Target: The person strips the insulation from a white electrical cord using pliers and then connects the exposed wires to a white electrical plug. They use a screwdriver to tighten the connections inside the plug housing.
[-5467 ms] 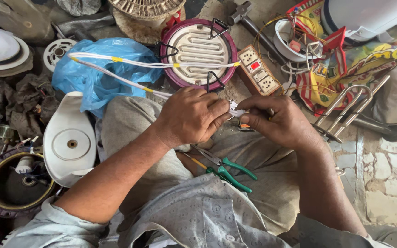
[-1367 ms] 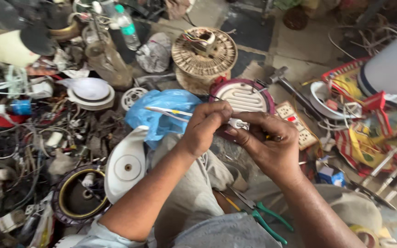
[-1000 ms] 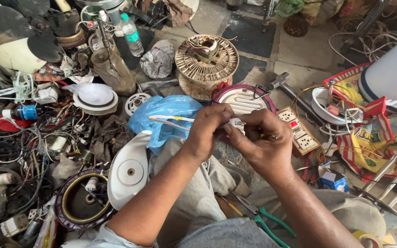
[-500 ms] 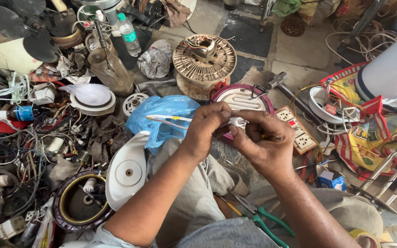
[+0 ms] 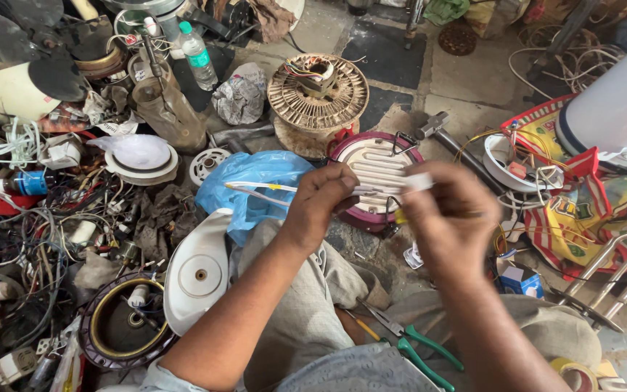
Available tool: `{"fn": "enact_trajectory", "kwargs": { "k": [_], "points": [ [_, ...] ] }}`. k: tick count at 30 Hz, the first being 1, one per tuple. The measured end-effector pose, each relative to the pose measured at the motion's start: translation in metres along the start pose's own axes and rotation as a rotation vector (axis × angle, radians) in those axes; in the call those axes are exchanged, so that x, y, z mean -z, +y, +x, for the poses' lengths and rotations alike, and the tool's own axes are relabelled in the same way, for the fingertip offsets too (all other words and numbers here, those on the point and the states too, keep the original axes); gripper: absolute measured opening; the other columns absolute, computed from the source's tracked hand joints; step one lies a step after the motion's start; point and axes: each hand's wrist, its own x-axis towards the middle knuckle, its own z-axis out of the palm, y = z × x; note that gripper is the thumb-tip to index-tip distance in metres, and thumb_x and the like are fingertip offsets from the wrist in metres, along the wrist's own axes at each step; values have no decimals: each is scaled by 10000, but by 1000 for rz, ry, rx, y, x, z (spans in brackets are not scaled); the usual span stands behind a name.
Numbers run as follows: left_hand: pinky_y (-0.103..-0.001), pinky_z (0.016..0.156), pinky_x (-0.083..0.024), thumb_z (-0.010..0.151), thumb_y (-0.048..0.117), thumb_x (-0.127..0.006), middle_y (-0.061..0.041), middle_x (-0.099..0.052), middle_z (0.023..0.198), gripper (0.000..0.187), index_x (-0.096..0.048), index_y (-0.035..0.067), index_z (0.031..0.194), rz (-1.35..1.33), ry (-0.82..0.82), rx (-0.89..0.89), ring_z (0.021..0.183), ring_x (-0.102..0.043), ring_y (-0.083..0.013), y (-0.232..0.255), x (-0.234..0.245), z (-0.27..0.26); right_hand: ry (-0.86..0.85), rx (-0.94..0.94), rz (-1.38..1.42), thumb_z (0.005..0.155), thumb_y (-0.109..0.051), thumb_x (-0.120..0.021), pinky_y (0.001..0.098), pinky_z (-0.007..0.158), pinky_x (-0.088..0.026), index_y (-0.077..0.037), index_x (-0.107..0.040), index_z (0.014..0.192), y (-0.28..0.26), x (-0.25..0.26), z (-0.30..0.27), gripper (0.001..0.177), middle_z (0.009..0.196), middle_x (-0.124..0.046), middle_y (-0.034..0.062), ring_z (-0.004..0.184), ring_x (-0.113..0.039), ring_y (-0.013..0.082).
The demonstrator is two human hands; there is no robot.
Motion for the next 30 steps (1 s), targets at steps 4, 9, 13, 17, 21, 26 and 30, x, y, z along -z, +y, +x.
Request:
{"fn": "enact_trajectory", "kwargs": {
  "k": [4,9,13,17,21,26,30],
  "points": [
    [-228,600,-317,1024,165,-541,74,-488,716,205,-595,56,859,9,16,-22,658,-394,-24,-9,3,-1,131,-90,342,1043,-140,-653,217,547,-409,-33,-675,1166,10,43,4,165,729,-570,-23,621,-521,47],
    [-219,667,-354,1074,179,-592,88,-516,802,218,-590,51,897,135,-77,-109,756,-416,-11,-20,-5,2,-78,-560,-667,928,-230,-663,353,590,-483,-80,-768,1128,123,110,-45,271,766,-671,99,657,-561,164],
    [-224,641,-371,1055,215,-659,97,-535,779,222,-625,58,902,293,-98,-49,734,-431,-4,-41,-22,10,-468,-510,-1007,769,-328,-751,488,724,-577,-111,-759,1108,213,106,-114,403,883,-733,210,794,-726,390],
    [-236,568,-363,1001,247,-728,92,-521,694,253,-640,65,849,507,-129,-8,655,-426,-7,-61,-32,11,-642,-525,-1065,799,-358,-758,495,780,-584,-133,-730,1141,247,97,-147,411,926,-742,198,857,-728,387],
    [-235,542,-372,949,270,-767,92,-525,641,267,-675,70,799,510,-154,158,623,-446,-9,-74,-31,11,-392,-685,-1148,772,-232,-762,506,770,-576,-116,-644,1290,259,119,-134,543,931,-732,231,863,-720,409],
    [-232,560,-405,949,294,-775,75,-550,647,287,-681,64,806,533,-63,173,628,-465,-14,-92,-37,7,-166,-603,-1034,692,-214,-821,474,840,-569,-82,-683,1232,288,189,-111,573,1032,-732,233,988,-710,401],
    [-278,546,-452,913,325,-795,0,-644,659,286,-709,64,833,703,-206,95,594,-562,-72,-88,-45,3,-400,-620,-1108,681,-274,-845,481,874,-559,-85,-689,1271,322,190,-121,639,1031,-722,253,996,-698,421]
  ]
}}
